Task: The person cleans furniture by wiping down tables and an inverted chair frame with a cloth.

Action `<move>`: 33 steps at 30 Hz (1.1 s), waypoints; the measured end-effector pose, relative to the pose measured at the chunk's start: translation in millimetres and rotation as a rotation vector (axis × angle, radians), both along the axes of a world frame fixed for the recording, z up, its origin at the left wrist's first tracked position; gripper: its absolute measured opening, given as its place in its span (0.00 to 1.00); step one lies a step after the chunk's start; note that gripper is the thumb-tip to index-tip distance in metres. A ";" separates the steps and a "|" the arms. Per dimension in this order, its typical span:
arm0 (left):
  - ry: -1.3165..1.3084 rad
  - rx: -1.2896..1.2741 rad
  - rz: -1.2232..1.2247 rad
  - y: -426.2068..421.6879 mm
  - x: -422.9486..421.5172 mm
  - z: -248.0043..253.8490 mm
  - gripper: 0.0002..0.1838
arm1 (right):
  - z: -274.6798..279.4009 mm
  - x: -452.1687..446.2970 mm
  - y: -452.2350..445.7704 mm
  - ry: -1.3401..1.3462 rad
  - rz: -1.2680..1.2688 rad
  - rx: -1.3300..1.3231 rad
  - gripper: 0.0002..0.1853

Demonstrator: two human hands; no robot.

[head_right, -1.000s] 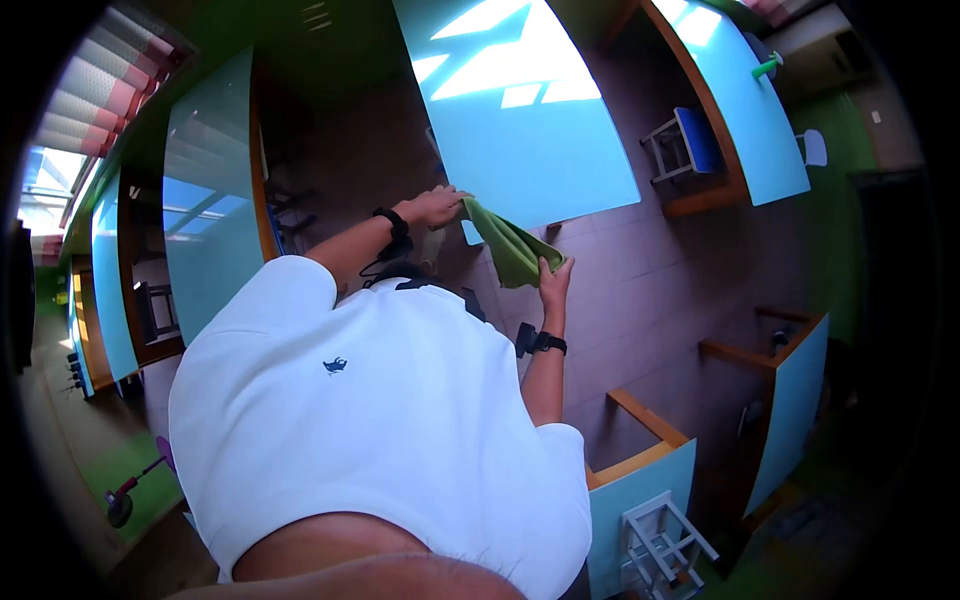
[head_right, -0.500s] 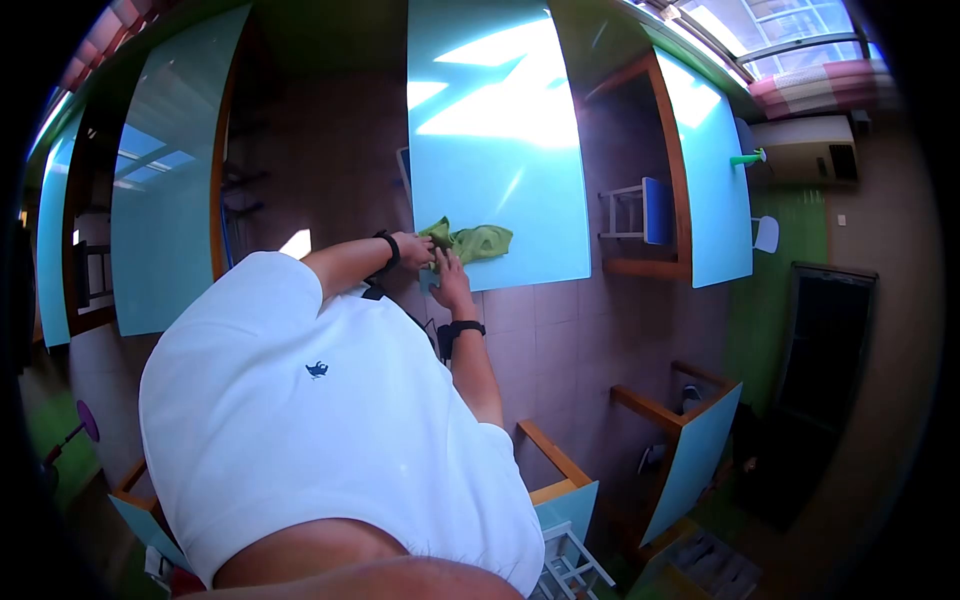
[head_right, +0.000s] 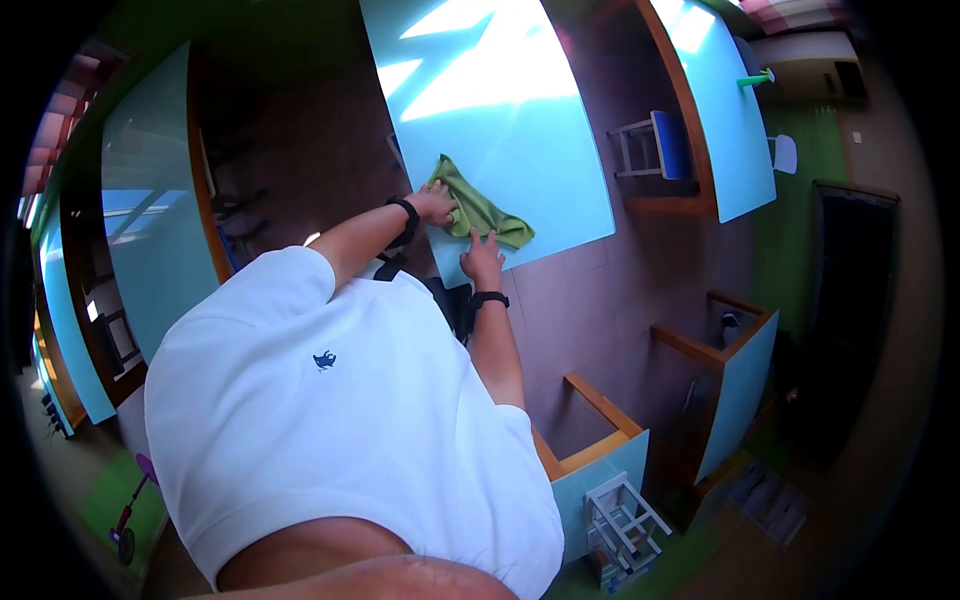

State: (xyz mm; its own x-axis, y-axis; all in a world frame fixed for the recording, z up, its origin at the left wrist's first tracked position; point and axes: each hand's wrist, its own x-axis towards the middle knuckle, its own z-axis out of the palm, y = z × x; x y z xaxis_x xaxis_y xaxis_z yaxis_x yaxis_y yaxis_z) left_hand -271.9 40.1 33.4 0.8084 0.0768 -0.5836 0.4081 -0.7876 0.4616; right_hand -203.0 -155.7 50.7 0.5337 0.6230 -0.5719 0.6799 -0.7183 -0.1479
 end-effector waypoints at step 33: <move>-0.209 0.097 0.136 -94.5 57.4 -31.0 0.20 | -46.0 20.4 -83.2 -0.092 -0.081 0.402 0.18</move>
